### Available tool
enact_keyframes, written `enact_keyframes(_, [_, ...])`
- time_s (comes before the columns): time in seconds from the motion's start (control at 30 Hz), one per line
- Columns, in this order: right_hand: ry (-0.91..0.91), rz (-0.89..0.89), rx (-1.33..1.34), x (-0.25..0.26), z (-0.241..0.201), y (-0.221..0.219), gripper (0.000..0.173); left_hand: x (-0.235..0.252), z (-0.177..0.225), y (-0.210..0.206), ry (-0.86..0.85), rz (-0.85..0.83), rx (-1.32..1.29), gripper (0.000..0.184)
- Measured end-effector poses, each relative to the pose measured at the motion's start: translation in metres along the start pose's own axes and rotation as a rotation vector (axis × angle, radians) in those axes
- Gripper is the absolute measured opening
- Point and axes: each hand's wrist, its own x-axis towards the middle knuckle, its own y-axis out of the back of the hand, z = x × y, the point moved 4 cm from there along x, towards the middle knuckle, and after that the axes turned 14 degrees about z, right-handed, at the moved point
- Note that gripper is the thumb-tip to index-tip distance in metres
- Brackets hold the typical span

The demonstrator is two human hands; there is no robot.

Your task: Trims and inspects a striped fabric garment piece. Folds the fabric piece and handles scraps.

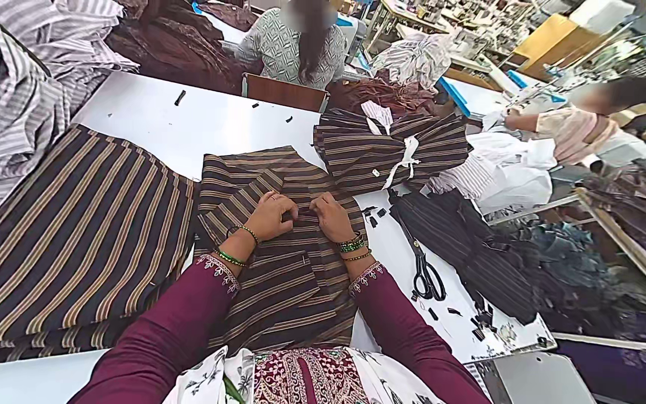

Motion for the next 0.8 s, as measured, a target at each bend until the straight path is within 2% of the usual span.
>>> enact_keyframes(0.1, [0.011,0.043,0.034,-0.002,0.002,0.001,0.027,0.001,0.002,0.001,0.073,0.002,0.059,0.040])
enact_keyframes(0.27, [0.004,-0.065,0.007,-0.001,0.001,0.001,0.029,-0.001,0.006,0.004,-0.004,-0.020,0.020,0.020])
enact_keyframes(0.37, [0.004,-0.040,-0.031,-0.002,-0.001,0.000,0.028,-0.002,0.002,0.001,-0.065,-0.026,-0.045,0.018])
enact_keyframes(0.5, [0.040,0.040,0.028,-0.007,0.001,0.002,0.028,-0.001,0.000,0.000,-0.043,-0.070,-0.034,0.018])
enact_keyframes(0.63, [0.037,-0.041,0.006,-0.007,-0.003,0.006,0.033,-0.001,0.002,0.000,-0.024,-0.095,-0.040,0.016])
enact_keyframes(0.73, [-0.029,0.055,0.203,-0.008,0.001,0.013,0.028,-0.001,0.002,0.001,-0.011,-0.099,-0.045,0.016])
enact_keyframes(0.8, [-0.095,0.008,0.373,-0.008,0.001,0.016,0.030,0.000,0.002,0.001,-0.005,-0.092,-0.051,0.016])
